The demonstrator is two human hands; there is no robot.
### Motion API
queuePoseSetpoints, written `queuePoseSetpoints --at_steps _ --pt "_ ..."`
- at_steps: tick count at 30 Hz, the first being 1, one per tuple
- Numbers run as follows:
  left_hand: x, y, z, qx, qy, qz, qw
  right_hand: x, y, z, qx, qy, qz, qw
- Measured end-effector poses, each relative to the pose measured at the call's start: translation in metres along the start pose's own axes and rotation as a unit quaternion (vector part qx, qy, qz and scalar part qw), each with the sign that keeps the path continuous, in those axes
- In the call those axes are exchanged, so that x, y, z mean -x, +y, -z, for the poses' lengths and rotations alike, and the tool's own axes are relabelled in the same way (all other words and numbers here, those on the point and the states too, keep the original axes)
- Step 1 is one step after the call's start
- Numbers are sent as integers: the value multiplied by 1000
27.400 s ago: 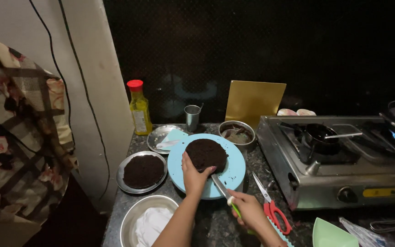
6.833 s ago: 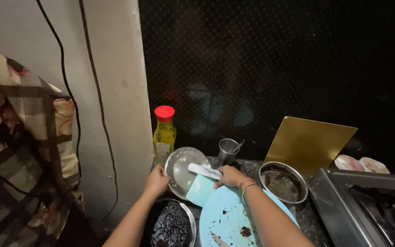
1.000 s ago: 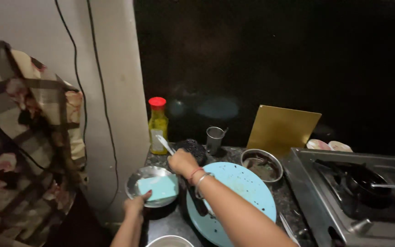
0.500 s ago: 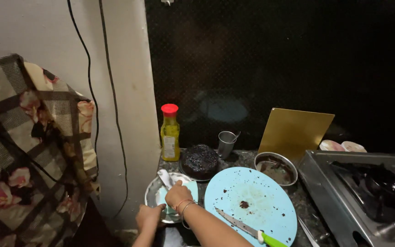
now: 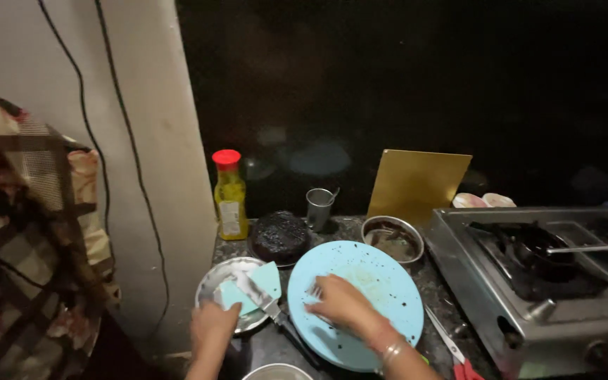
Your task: The recorder unmolds a chocolate cake from a baking pan and slices it into layers using a knife on a blue turntable.
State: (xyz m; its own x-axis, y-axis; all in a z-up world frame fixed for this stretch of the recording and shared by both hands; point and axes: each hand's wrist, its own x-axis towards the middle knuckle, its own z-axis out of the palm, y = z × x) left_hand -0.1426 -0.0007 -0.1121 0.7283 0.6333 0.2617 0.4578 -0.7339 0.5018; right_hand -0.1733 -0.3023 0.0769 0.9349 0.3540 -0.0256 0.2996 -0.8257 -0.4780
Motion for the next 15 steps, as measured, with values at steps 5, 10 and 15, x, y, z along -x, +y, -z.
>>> queuePoseSetpoints --at_steps 5,10,15 --pt "38 74 32 202 -383 26 901 88 57 30 -12 -19 -97 995" --pt "46 87 -5 256 -462 112 842 112 62 24 -41 31 -84 995" --pt "57 105 22 243 -518 83 816 104 75 18 -40 28 -127 991"
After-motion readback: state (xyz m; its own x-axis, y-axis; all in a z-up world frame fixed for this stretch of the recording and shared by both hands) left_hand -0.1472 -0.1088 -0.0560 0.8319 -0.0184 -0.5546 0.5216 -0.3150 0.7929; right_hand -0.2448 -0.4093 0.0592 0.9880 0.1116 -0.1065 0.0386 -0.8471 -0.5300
